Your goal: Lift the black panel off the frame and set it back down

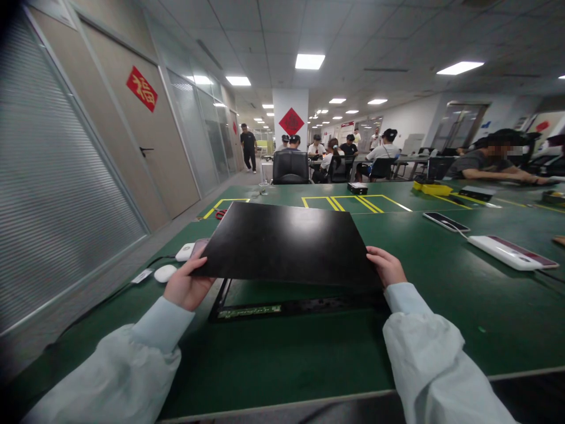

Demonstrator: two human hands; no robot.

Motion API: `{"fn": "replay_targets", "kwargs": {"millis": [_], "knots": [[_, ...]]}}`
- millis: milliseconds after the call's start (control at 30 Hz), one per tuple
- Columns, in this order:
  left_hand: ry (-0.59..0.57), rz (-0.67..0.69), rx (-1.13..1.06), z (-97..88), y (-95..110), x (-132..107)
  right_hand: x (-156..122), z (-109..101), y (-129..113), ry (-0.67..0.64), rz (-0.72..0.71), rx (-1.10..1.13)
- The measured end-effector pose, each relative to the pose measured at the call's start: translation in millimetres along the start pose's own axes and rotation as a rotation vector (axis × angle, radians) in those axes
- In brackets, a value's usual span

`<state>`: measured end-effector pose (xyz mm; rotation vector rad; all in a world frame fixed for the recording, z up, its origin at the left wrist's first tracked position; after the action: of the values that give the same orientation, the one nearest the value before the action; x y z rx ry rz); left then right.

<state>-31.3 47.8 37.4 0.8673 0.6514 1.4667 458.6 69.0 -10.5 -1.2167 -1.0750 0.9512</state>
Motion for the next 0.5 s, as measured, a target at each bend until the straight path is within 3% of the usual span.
{"fn": "replay_targets", "kwargs": {"millis": [100,200,333,500], "knots": [[0.002,-0.027,-0.056,0.0,1.0,0.3,-11.3,17.9,-8.2,-0.171,0.021,0.127],[-0.016,-0.044,-0.095,4.0,-1.9,0.1,-21.0,25.9,-16.4,-0.218,0.013,0.152],[-0.022,-0.072,-0.07,8.6,-11.8,1.6,-19.9,18.8,-18.3,-0.188,0.029,0.203],[-0.049,-0.105,0.16,2.2,-25.1,3.2,-10.3,1.3,-14.5,-0.031,-0.007,0.251]]}}
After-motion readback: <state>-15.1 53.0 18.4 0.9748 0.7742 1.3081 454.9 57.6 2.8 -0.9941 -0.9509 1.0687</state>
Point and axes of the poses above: each hand's wrist, its own x-axis towards the middle knuckle, its own z-axis out of the palm, y = z × x, the point moved 6 cm from there along x, towards the middle knuckle, and after that the axes turned 12 degrees about -y, right-handed, at the moved point
